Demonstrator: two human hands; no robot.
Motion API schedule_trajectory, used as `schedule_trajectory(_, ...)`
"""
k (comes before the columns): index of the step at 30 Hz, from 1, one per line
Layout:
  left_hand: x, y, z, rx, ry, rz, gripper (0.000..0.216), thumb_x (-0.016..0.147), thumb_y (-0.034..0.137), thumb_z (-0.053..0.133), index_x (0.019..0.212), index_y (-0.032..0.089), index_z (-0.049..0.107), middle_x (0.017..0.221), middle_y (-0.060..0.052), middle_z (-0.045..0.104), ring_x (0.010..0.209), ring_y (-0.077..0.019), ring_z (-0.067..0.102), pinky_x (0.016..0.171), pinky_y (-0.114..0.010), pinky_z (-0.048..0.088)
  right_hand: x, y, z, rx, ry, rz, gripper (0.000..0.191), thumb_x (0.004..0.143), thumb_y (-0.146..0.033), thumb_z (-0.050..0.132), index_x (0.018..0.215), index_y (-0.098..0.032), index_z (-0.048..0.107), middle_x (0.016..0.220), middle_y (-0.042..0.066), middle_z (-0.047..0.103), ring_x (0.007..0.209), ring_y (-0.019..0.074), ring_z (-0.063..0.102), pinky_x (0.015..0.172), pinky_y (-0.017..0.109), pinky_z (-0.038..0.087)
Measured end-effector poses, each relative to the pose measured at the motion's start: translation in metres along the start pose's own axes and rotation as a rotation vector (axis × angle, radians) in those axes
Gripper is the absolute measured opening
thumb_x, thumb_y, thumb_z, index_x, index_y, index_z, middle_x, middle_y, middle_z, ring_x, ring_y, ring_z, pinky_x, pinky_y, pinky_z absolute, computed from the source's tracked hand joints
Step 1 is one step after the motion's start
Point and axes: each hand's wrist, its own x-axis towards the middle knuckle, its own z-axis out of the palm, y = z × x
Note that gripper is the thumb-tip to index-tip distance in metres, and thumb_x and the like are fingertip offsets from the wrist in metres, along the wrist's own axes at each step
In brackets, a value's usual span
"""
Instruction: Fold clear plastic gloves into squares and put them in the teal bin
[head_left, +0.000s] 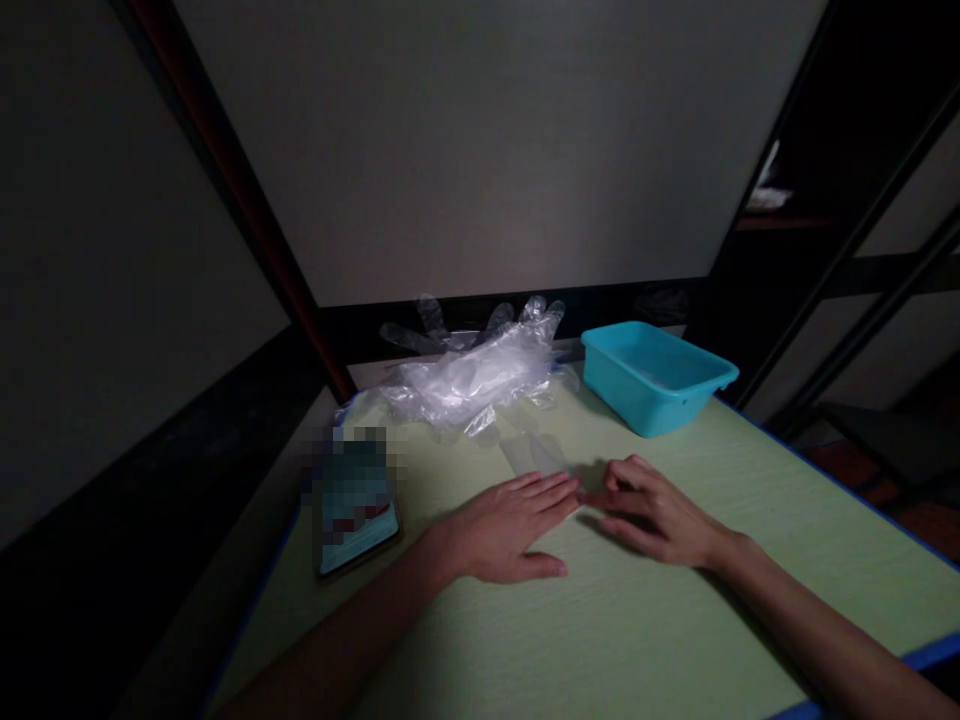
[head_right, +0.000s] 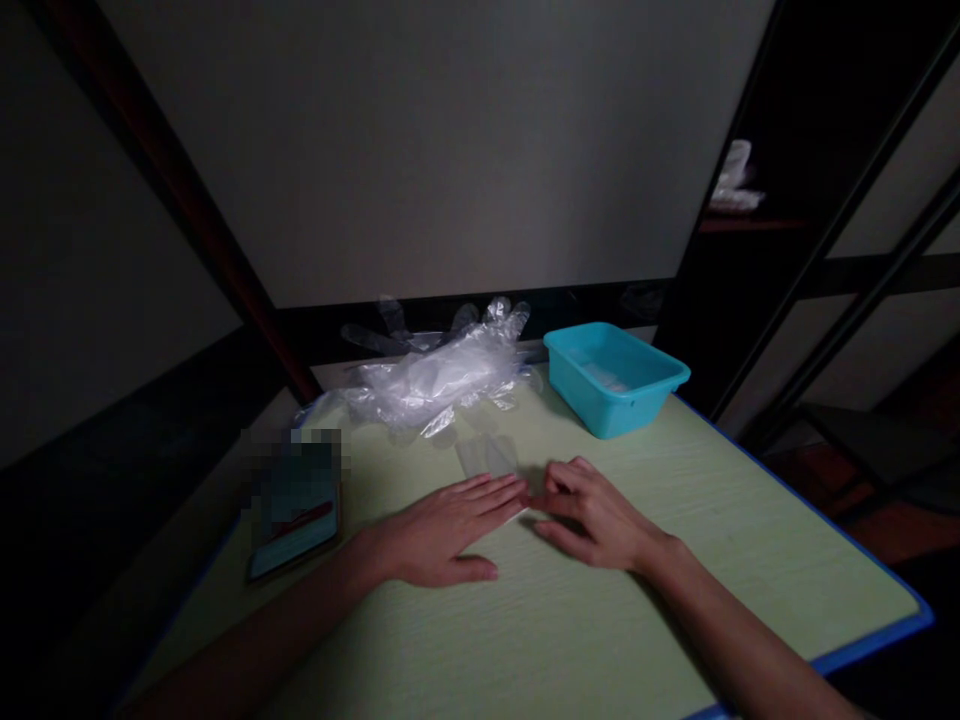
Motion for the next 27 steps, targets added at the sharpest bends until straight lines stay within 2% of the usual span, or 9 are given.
schedule_trajectory(4, -0.0005, -0.0003, -0.0004, 0.02, -0.019, 0.014, 0.064, 0.083, 0.047, 0.039, 0.135, 0.018, 0.016, 0.143, -0.006, 0.009, 0.13, -0.0204, 0.007, 0.105, -0.035, 0.01, -0.0066, 0.0129, -0.0044, -0.057, 0.018, 0.066, 0.028, 0.086, -0.028, 0.039, 0.101, -0.015, 0.059, 0.078, 0.006, 0.048, 0.074, 0.0171, 0.046, 0.067, 0.033, 0.035)
schedule_trajectory(7, -0.0002, -0.0006, 0.0002, 0.028, -0.02, 0.009, 0.063, 0.083, 0.047, 0.039, 0.135, 0.02, 0.016, 0.143, -0.005, 0.007, 0.13, -0.0213, 0.006, 0.105, -0.037, 0.01, -0.006, 0.0137, -0.0038, -0.057, 0.01, 0.052, 0.03, 0.086, -0.027, 0.039, 0.106, -0.015, 0.057, 0.078, 0.006, 0.048, 0.073, 0.0167, 0.046, 0.066, 0.032, 0.036)
schedule_trajectory(14, -0.0003, 0.0009, 0.0007, 0.035, -0.009, -0.012, 0.073, 0.081, 0.051, 0.039, 0.136, 0.014, 0.007, 0.143, -0.009, 0.004, 0.13, -0.0214, 0.002, 0.106, -0.036, 0.009, -0.0031, 0.0098, -0.0013, -0.055, -0.042, 0.044, 0.032, 0.087, -0.027, 0.038, 0.111, -0.017, 0.055, 0.077, 0.005, 0.048, 0.071, 0.0156, 0.047, 0.066, 0.031, 0.036)
schedule_trajectory(23, -0.0003, 0.0003, 0.001, 0.008, 0.024, -0.063, 0.076, 0.08, 0.049, 0.043, 0.136, 0.014, 0.005, 0.143, -0.008, 0.002, 0.13, -0.0204, 0.0, 0.106, -0.037, 0.008, -0.0037, 0.0097, 0.0003, -0.034, -0.039, 0.049, 0.028, 0.086, -0.026, 0.038, 0.101, -0.015, 0.06, 0.075, 0.005, 0.048, 0.071, 0.0157, 0.046, 0.064, 0.03, 0.036)
schedule_trajectory(27, -0.0007, 0.0006, 0.0022, 0.03, 0.016, -0.088, 0.072, 0.081, 0.049, 0.041, 0.136, 0.015, 0.009, 0.143, -0.008, 0.005, 0.13, -0.0203, 0.002, 0.106, -0.036, 0.008, -0.0037, 0.009, 0.0015, -0.049, -0.04, 0.057, 0.026, 0.085, -0.022, 0.038, 0.094, -0.015, 0.061, 0.075, 0.005, 0.048, 0.069, 0.0152, 0.046, 0.064, 0.03, 0.035)
